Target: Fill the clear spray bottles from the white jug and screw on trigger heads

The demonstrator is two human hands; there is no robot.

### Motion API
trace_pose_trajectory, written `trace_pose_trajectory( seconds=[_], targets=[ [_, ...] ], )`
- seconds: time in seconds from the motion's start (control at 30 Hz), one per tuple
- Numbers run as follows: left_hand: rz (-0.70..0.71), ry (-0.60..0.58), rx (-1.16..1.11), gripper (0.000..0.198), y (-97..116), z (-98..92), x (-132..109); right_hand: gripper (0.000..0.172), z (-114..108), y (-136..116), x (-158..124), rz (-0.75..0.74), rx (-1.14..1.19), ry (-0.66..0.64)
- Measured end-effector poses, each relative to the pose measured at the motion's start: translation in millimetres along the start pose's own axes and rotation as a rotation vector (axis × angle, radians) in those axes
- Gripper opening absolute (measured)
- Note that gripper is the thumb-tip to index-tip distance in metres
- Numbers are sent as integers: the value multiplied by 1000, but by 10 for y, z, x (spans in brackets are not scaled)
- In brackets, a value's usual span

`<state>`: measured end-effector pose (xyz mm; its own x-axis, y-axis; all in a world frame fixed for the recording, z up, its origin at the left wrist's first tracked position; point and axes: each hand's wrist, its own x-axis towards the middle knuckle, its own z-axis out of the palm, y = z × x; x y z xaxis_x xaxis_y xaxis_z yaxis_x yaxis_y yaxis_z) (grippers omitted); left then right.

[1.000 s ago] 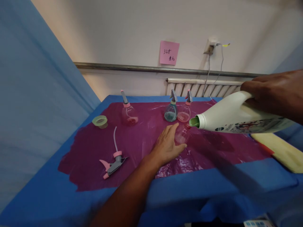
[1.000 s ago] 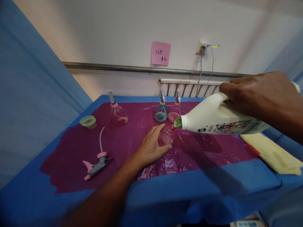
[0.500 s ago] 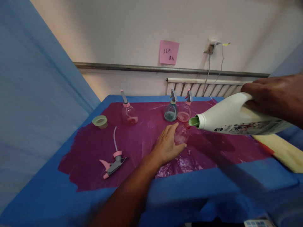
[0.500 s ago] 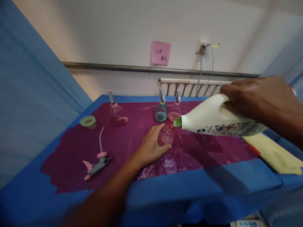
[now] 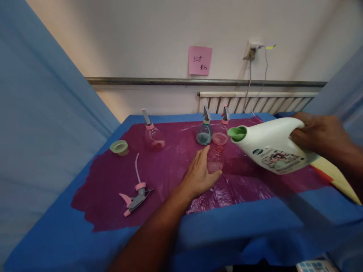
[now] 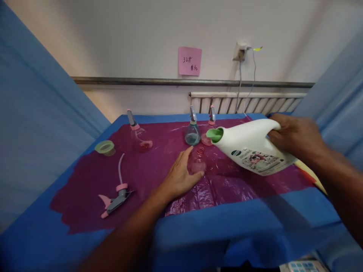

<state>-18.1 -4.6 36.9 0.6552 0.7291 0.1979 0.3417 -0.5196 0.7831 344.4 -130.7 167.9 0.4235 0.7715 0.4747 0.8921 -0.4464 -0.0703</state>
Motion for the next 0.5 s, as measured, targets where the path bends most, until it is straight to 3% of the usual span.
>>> trace_pose_trajectory(
  seconds=[0.2, 0.3, 0.4, 0.5],
  targets=[
    [-26, 66, 7, 90, -32, 37, 14, 13, 204, 41, -47, 385, 529, 145],
    [-49, 81, 8, 89, -9, 36, 16, 15, 444, 89, -75, 454, 746, 204],
    [-66, 62, 5, 89, 1, 23, 15, 21, 654, 127, -124, 549, 874, 214],
    [-59, 36, -4, 91, -22, 17, 13, 20, 797, 138, -172, 623, 862, 202]
  ],
)
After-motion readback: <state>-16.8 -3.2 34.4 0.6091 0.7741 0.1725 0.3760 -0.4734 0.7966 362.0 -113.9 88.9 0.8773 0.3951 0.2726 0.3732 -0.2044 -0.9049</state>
